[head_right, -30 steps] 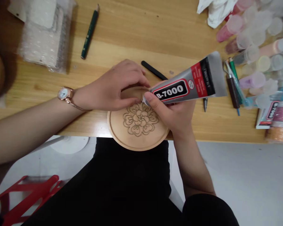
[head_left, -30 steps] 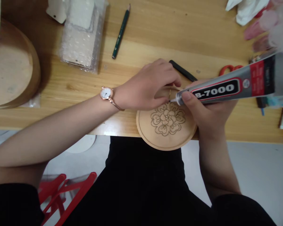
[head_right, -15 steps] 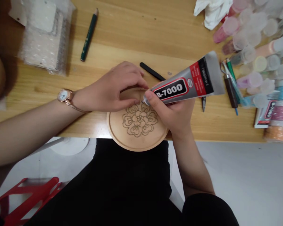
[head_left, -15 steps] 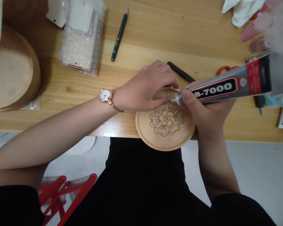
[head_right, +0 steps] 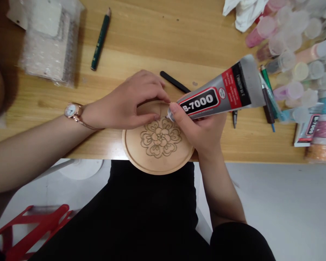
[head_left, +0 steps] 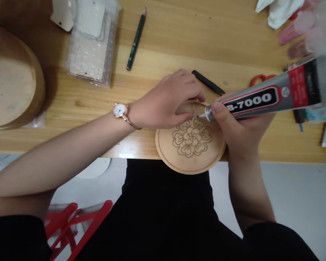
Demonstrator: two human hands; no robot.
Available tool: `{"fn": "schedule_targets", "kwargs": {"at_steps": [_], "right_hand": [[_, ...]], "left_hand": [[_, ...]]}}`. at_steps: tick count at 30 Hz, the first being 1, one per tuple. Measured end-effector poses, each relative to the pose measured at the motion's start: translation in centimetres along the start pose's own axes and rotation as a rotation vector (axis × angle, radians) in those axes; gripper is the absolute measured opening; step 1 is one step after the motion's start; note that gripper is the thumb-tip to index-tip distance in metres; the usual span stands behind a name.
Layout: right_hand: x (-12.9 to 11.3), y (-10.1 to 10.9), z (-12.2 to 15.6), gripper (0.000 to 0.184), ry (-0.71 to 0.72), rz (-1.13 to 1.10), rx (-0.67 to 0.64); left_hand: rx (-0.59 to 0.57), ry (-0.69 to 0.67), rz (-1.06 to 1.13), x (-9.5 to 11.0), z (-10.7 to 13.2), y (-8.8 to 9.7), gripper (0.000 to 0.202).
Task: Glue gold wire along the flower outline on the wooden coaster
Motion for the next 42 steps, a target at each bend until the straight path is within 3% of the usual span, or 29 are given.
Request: {"fn": "schedule_targets", "kwargs": {"at_steps": [8, 25, 42], "right_hand": [[-0.26, -0.16, -0.07, 0.011, 0.003, -0.026, -0.053], [0.12, 0.28, 0.07, 0.011, -0.010, -0.005, 0.024], [0.33, 0.43, 0.14, 0.010, 0.009, -0.002, 0.066]], "left_hand": [[0.020, 0.015, -0.013, -0.14, 0.04, -0.22, 0.022], [-0.021, 0.010, -0.013, -0.07, 0.06, 0.02, 0.024], [0.030, -0.008, -0.012, -0.14, 0.10, -0.16, 0.020]]}}
Point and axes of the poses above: each hand's wrist, its own z-axis away from the middle knuckle, its own y-axis out of the back of the hand, x = y × z, the point moved 4 cm from there along -z, towards the middle knuckle, and after that the axes turned 11 degrees about y, right-handed, at the moved point
